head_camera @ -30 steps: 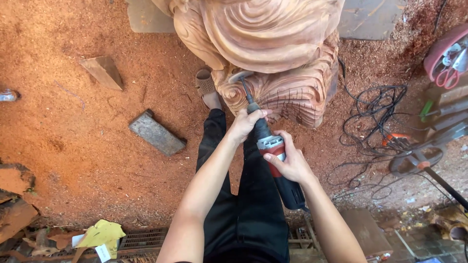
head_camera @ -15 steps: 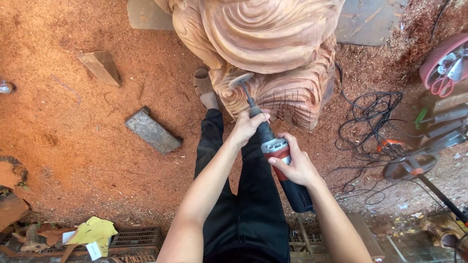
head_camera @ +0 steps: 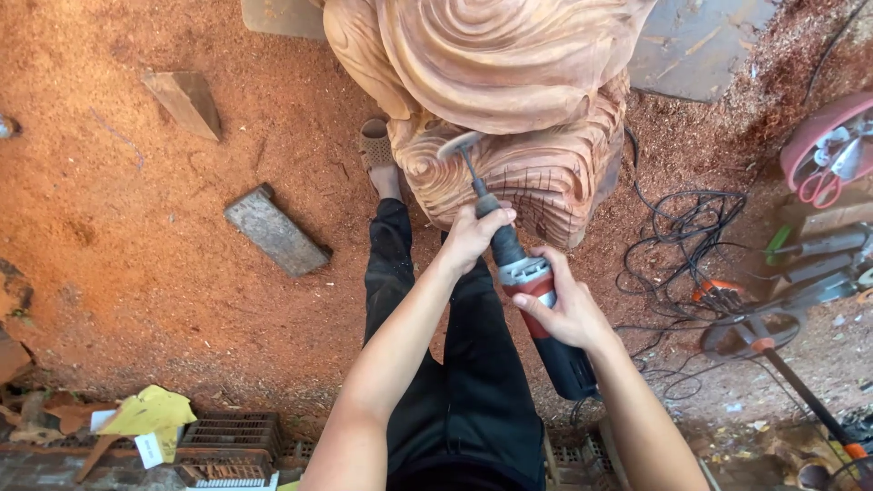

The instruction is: Sanding a large, intricate wooden sculpture using a handheld power sander.

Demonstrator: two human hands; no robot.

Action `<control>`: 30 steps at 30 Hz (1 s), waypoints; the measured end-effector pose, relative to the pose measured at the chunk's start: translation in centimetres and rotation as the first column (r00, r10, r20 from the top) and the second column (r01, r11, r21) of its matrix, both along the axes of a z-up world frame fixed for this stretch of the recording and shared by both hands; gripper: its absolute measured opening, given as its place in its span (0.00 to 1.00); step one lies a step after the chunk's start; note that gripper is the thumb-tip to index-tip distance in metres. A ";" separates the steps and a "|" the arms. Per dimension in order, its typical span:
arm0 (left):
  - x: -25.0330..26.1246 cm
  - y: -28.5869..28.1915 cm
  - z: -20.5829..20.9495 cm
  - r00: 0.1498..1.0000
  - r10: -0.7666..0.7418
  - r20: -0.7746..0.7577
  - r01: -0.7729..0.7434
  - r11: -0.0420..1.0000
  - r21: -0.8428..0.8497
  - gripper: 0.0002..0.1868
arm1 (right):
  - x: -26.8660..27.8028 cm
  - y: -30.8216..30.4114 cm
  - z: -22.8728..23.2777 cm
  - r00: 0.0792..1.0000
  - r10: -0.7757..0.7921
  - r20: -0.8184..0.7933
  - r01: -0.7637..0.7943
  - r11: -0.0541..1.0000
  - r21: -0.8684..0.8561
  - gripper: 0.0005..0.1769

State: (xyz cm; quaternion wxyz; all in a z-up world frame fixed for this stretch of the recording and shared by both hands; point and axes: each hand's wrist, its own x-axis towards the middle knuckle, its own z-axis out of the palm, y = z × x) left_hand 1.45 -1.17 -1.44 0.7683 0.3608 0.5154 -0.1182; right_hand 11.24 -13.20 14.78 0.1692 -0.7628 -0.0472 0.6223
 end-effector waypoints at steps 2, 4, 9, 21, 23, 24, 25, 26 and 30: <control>0.8 -0.2 1.2 0.999 0.036 -0.006 -0.036 0.999 -0.004 0.26 | 0.7 -0.5 0.3 1.000 0.012 -0.009 -0.012 1.000 -0.003 0.43; 1.5 -0.3 2.4 0.997 0.070 -0.010 -0.070 0.997 -0.009 0.24 | 1.3 -1.0 0.6 1.000 0.021 -0.015 -0.021 1.000 -0.007 0.43; 2.3 -0.7 4.4 0.993 0.120 -0.003 -0.119 0.993 0.013 0.24 | 2.9 -2.7 0.6 0.997 0.072 -0.040 -0.072 0.997 0.011 0.42; 2.8 -1.6 5.0 0.977 0.212 0.005 -0.212 0.977 0.009 0.21 | 5.6 -3.4 -0.2 0.978 0.188 -0.085 -0.184 0.981 0.057 0.43; 2.9 -2.1 4.0 0.976 0.219 0.001 -0.219 0.976 0.006 0.19 | 6.3 -2.5 -0.1 0.978 0.192 -0.082 -0.187 0.980 0.064 0.43; 2.9 -2.4 3.5 0.974 0.225 -0.003 -0.225 0.974 0.005 0.18 | 6.6 -2.0 0.0 0.978 0.195 -0.079 -0.190 0.979 0.073 0.43; 3.0 -2.4 3.9 0.973 0.229 -0.005 -0.229 0.973 0.004 0.18 | 6.6 -2.5 -0.3 0.977 0.199 -0.080 -0.194 0.978 0.072 0.43; 3.1 -2.3 4.2 0.969 0.249 0.010 -0.249 0.968 0.018 0.17 | 6.6 -2.8 -0.6 0.971 0.225 -0.081 -0.218 0.972 0.082 0.43; 2.7 -2.4 5.3 0.953 0.299 0.048 -0.300 0.953 0.038 0.15 | 6.7 -3.7 -1.6 0.955 0.282 -0.085 -0.273 0.956 0.107 0.42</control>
